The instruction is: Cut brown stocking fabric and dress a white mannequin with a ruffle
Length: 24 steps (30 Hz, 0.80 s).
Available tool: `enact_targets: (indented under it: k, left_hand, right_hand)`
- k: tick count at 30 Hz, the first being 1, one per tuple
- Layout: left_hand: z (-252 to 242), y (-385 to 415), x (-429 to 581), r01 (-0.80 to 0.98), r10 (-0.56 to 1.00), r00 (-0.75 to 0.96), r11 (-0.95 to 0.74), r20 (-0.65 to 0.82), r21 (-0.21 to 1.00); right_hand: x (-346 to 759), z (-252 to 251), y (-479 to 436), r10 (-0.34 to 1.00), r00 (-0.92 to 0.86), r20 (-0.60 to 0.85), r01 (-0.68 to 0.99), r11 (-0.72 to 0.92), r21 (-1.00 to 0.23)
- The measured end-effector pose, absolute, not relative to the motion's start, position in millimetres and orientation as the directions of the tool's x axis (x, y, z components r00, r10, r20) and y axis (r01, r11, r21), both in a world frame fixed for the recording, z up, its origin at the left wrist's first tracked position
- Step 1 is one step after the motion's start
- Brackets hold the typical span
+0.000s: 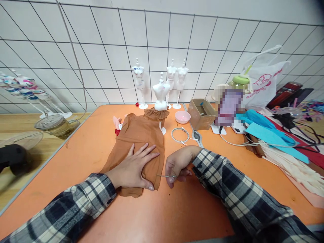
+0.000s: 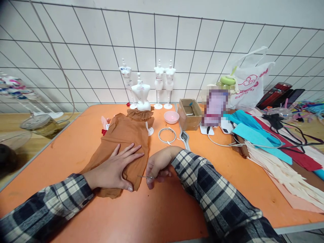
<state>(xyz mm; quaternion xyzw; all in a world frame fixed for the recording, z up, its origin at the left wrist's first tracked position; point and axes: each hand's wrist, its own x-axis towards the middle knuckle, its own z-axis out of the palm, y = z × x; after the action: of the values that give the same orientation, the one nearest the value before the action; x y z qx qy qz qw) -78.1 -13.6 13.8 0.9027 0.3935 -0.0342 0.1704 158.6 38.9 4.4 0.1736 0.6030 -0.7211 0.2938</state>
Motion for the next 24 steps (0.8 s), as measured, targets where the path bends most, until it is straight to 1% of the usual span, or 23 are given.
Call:
enact_targets:
  k: [5, 11, 15, 20, 24]
  left_hand:
    - [15.0, -13.9, -77.2, 0.728, 0.701, 0.683, -0.630, -0.205, 0.269]
    - [16.1, -14.4, -77.0, 0.729, 0.701, 0.682, -0.628, -0.208, 0.273]
    - [15.5, -14.7, -76.8, 0.732, 0.708, 0.677, -0.623, -0.201, 0.275]
    - [15.9, -14.9, -76.8, 0.728, 0.704, 0.681, -0.624, -0.200, 0.282]
    - [17.3, -14.6, -76.3, 0.727, 0.701, 0.683, -0.625, -0.206, 0.284]
  right_hand:
    - [160.0, 2.3, 39.1, -0.234, -0.777, -0.585, 0.611, -0.057, -0.789]
    - [155.7, 6.0, 35.1, -0.219, -0.752, -0.622, 0.654, -0.128, -0.745]
    - [157.3, 4.5, 36.2, -0.261, -0.741, -0.619, 0.663, -0.133, -0.737]
    - [159.3, 8.9, 34.9, -0.211, -0.737, -0.642, 0.672, -0.129, -0.729]
    - [159.1, 8.9, 35.1, -0.238, -0.745, -0.623, 0.662, -0.150, -0.735]
